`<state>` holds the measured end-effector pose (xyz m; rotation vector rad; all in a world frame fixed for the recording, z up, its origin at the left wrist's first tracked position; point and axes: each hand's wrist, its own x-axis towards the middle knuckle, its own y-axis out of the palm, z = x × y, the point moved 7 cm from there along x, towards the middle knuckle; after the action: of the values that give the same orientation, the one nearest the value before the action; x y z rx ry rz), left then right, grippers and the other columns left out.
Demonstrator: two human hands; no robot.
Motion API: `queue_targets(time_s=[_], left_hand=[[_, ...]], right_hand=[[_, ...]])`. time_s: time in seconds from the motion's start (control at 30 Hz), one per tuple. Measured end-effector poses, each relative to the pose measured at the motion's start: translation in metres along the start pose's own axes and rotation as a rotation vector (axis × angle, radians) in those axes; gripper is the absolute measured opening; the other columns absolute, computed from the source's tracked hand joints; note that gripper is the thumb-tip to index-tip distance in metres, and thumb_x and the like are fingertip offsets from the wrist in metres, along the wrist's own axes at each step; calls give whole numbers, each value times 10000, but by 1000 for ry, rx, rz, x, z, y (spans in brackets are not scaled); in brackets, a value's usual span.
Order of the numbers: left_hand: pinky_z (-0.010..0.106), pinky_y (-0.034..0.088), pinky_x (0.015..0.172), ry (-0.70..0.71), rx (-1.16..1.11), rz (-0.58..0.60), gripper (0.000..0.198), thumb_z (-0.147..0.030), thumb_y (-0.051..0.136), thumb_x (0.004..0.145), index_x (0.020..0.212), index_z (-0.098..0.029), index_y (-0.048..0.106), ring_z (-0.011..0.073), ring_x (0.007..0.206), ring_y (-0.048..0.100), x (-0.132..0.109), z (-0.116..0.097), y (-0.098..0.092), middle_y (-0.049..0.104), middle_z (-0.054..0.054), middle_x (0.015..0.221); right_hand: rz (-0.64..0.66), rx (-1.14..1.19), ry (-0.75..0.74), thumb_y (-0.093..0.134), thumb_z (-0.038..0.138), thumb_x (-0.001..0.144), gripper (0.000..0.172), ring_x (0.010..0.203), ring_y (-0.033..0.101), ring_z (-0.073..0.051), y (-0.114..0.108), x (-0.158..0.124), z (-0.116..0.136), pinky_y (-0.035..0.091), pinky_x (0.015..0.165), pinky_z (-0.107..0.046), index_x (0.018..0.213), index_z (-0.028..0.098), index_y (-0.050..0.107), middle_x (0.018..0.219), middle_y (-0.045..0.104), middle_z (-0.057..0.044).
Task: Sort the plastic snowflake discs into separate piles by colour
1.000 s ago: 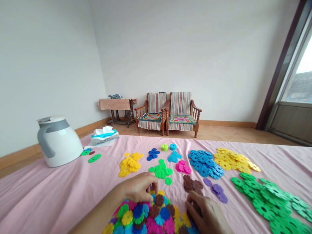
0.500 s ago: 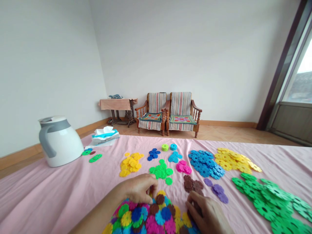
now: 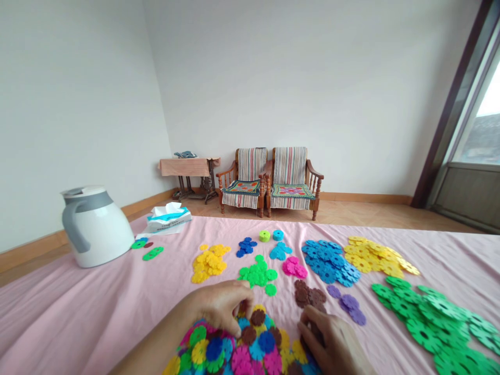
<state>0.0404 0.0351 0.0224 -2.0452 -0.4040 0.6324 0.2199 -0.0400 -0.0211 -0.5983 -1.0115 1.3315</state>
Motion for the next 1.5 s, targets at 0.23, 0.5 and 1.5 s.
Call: queue_targets(time_s=[0.23, 0.5, 1.5], left_hand=[[177, 341, 504, 3, -198, -44, 156, -148, 657, 597, 707, -178, 551, 91, 575, 458, 2, 2, -5, 494, -70, 624], [202, 410, 534, -141, -310, -518, 89, -101, 564, 640, 715, -149, 573, 126, 587, 558, 48, 26, -35, 569, -33, 595], [239, 431, 668, -181, -169, -870, 156, -173, 485, 792, 797, -172, 640, 145, 747, 611, -36, 42, -24, 674, 15, 793]], right_hand=[[-10, -15, -14, 345, 374, 903, 301, 519, 555, -126, 0, 0, 2, 295, 509, -235, 691, 226, 499, 582, 616, 17], [-14, -33, -11, 364, 356, 898, 284, 536, 577, -128, -4, 0, 3, 304, 511, -226, 686, 227, 502, 583, 619, 21], [-39, 105, -4, 355, 391, 918, 306, 536, 572, -138, -13, -3, 10, 339, 521, -236, 713, 224, 507, 590, 601, 13]])
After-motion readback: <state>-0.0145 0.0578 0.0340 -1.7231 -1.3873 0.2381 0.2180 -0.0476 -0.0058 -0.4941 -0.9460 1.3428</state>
